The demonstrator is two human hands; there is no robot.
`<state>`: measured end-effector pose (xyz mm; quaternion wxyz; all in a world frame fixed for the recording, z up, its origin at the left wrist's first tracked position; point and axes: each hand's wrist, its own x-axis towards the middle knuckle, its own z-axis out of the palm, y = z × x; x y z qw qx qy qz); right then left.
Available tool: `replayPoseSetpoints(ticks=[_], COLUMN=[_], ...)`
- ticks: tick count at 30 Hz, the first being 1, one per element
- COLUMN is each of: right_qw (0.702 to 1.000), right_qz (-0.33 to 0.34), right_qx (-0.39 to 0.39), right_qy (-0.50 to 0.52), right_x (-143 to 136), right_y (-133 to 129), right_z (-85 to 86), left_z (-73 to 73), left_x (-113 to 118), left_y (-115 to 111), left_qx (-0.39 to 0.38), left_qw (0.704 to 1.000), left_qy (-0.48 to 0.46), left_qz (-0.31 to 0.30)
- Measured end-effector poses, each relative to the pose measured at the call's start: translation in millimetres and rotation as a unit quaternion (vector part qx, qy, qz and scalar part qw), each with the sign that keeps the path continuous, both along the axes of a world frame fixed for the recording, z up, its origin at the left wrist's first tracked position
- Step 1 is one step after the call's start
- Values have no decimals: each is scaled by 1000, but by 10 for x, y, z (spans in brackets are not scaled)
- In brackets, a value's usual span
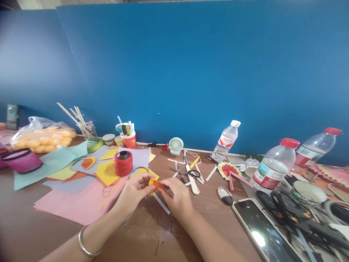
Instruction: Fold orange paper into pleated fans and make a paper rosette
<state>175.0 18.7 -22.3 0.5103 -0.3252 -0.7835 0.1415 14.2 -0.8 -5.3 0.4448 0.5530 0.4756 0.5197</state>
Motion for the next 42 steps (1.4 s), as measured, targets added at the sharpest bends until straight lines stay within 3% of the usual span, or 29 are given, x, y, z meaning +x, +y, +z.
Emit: replayPoseSetpoints(ticks=[6, 18, 27, 34, 38, 42], right_qw=[999, 997, 996, 999, 999, 999], right_qz=[-8, -8, 6, 7, 2, -10], right_qx=[-39, -67, -72, -35, -35, -37], right_qy=[26, 45, 54, 12, 5, 6], right_x=[-11, -16, -23, -1, 13, 17], right_y=[-6, -34, -42, -36, -37, -44], right_z=[-13, -7, 17, -9, 1, 23], left_z=[55, 48, 69, 85, 82, 101], left_x=[10, -13, 9, -7, -40, -60], left_y=[-5, -3, -16, -12, -9, -43], left_qx=[-31, -36, -45, -47, -36, -7], left_qw=[998, 999, 998, 998, 998, 998], left_qy=[-51, -7, -28, -33, -34, 34], left_qz=[4, 5, 26, 10, -32, -50])
